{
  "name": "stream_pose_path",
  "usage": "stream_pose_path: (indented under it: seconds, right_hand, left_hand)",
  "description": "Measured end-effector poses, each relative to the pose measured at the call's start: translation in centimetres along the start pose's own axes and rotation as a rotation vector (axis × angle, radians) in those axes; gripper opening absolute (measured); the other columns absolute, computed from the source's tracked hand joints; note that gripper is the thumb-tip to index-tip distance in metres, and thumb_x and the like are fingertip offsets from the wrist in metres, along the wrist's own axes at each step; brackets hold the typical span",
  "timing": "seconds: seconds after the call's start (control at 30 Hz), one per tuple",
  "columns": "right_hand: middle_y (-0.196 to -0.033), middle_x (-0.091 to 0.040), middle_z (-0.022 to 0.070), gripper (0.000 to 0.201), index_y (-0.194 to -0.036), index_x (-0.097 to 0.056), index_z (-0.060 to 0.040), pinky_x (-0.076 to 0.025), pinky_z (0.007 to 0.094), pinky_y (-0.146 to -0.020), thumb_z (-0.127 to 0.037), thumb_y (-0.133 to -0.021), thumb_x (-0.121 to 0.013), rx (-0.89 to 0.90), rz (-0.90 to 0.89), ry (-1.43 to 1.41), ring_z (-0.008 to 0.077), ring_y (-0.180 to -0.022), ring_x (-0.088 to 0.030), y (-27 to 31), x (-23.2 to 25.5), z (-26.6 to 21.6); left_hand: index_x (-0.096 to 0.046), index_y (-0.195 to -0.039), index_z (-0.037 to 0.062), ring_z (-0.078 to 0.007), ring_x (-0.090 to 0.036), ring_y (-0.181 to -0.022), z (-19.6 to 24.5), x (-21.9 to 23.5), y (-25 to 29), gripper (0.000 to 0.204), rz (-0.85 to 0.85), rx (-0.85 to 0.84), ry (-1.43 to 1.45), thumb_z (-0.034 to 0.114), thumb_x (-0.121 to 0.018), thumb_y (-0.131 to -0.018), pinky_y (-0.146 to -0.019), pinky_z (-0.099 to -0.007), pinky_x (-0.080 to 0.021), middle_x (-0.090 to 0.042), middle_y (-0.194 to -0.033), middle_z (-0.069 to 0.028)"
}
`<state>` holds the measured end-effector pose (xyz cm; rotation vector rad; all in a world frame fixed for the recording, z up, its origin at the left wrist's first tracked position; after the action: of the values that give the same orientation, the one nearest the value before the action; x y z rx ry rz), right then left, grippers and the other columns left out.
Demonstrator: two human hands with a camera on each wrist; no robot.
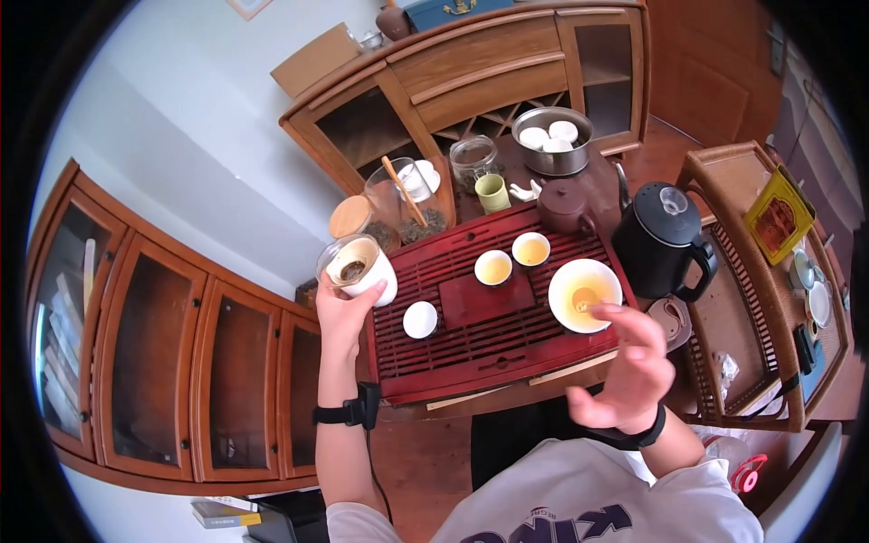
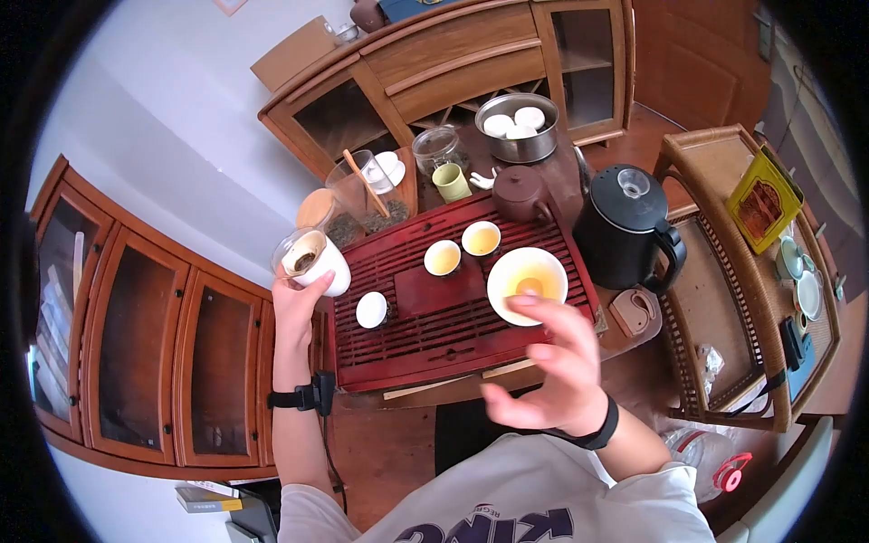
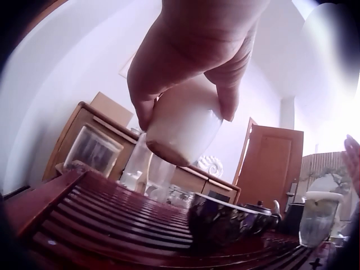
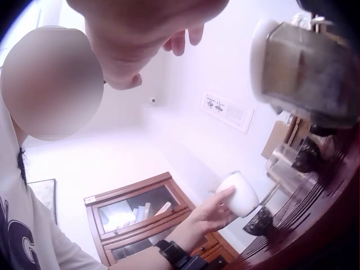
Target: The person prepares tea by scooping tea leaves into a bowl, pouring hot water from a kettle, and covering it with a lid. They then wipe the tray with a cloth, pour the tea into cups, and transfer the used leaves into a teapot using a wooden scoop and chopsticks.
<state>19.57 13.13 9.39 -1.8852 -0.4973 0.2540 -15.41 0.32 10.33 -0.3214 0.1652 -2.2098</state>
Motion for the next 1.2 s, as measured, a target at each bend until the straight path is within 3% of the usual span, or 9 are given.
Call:
stream_pose_path:
  seconds: [0.07,0.13,0.27,0.43,0.6,0.7,0.8,1.2]
  right_hand:
    - [-0.128,-0.052,0.0231,0.071,-0.131,-0.040,-0.0132,-0.041,0.0565,-0.105,-0.021,-0.073,-0.080,-0.008,0.056,0.114,0.0368,-0.115,-0.058,0.6,1.5,0.6]
    - [-0.130,-0.051,0.0232,0.072,-0.131,-0.039,-0.0120,-0.035,0.0597,-0.109,-0.020,-0.072,-0.079,-0.059,0.048,0.234,0.0373,-0.117,-0.057,1.1,2.4,1.6]
    - [-0.134,-0.046,0.0238,0.075,-0.132,-0.037,-0.0087,-0.030,0.0560,-0.113,-0.020,-0.071,-0.080,-0.210,0.100,0.182,0.0374,-0.127,-0.049,2.8,2.8,3.7]
    - [-0.144,-0.038,0.0249,0.096,-0.143,-0.030,-0.0068,-0.033,0.0486,-0.113,-0.024,-0.067,-0.086,-0.330,0.048,0.135,0.0369,-0.133,-0.043,4.1,1.9,5.4]
    - [-0.147,-0.035,0.0236,0.105,-0.146,-0.028,-0.0041,-0.035,0.0465,-0.112,-0.025,-0.063,-0.089,-0.411,0.048,0.088,0.0363,-0.136,-0.041,4.4,0.8,5.9]
    - [-0.152,-0.031,0.0210,0.113,-0.151,-0.016,-0.0065,-0.034,0.0434,-0.114,-0.023,-0.067,-0.089,-0.527,-0.082,0.051,0.0305,-0.139,-0.039,4.4,0.1,6.3]
    - [-0.146,-0.039,0.0212,0.107,-0.147,-0.028,-0.0039,-0.038,0.0436,-0.111,-0.018,-0.061,-0.090,-0.484,-0.009,0.034,0.0334,-0.133,-0.045,4.8,-0.4,7.1]
    - [-0.141,-0.043,0.0180,0.106,-0.148,-0.025,-0.0008,-0.043,0.0401,-0.106,-0.011,-0.063,-0.088,-0.576,0.005,0.011,0.0286,-0.127,-0.052,5.9,-0.5,7.6]
  left_hand:
    - [-0.053,-0.123,0.0015,-0.0191,-0.065,-0.107,-1.3,0.0,-0.5,0.057,0.032,0.012,-0.026,-0.006,-0.081,-0.074,-0.093,-0.0341,-0.053,-0.065,-0.118,-0.0107]
    - [-0.056,-0.124,0.0020,-0.0176,-0.064,-0.107,-2.8,0.0,-1.0,0.056,0.034,0.077,-0.024,-0.005,-0.081,-0.074,-0.094,-0.0328,-0.051,-0.066,-0.117,-0.0095]
    - [-0.055,-0.124,0.0008,-0.0182,-0.064,-0.108,-4.2,-0.6,-1.4,0.057,0.023,0.078,-0.040,-0.006,-0.081,-0.074,-0.094,-0.0333,-0.052,-0.065,-0.118,-0.0098]
    - [-0.052,-0.125,0.0012,-0.0195,-0.064,-0.109,-4.9,-1.0,-2.0,0.065,0.010,0.090,-0.066,-0.005,-0.084,-0.069,-0.094,-0.0344,-0.053,-0.064,-0.120,-0.0112]
    - [-0.052,-0.125,0.0017,-0.0195,-0.063,-0.110,-4.9,-1.4,-2.3,0.065,-0.010,0.115,-0.029,-0.006,-0.084,-0.069,-0.095,-0.0346,-0.053,-0.064,-0.120,-0.0106]
    - [-0.052,-0.125,0.0019,-0.0194,-0.064,-0.110,-5.4,-1.4,-2.5,0.064,-0.036,0.106,-0.011,-0.006,-0.084,-0.069,-0.095,-0.0346,-0.053,-0.064,-0.120,-0.0104]
    - [-0.052,-0.125,0.0015,-0.0193,-0.064,-0.109,-5.8,-1.3,-2.8,0.065,-0.022,0.095,-0.012,-0.007,-0.084,-0.069,-0.095,-0.0344,-0.053,-0.064,-0.120,-0.0104]
    - [-0.049,-0.126,0.0011,-0.0191,-0.064,-0.110,-4.8,-1.4,-2.1,0.065,-0.047,0.103,-0.062,-0.005,-0.083,-0.071,-0.095,-0.0335,-0.053,-0.063,-0.120,-0.0108]
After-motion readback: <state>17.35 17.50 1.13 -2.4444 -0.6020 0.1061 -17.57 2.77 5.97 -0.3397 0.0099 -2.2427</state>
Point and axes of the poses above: each hand's wrist, its own y-axis away from the middle knuckle, its own x-axis out of the back of the hand, z = x × y, the point moved 4 cm from there along -y, towards the middle knuckle
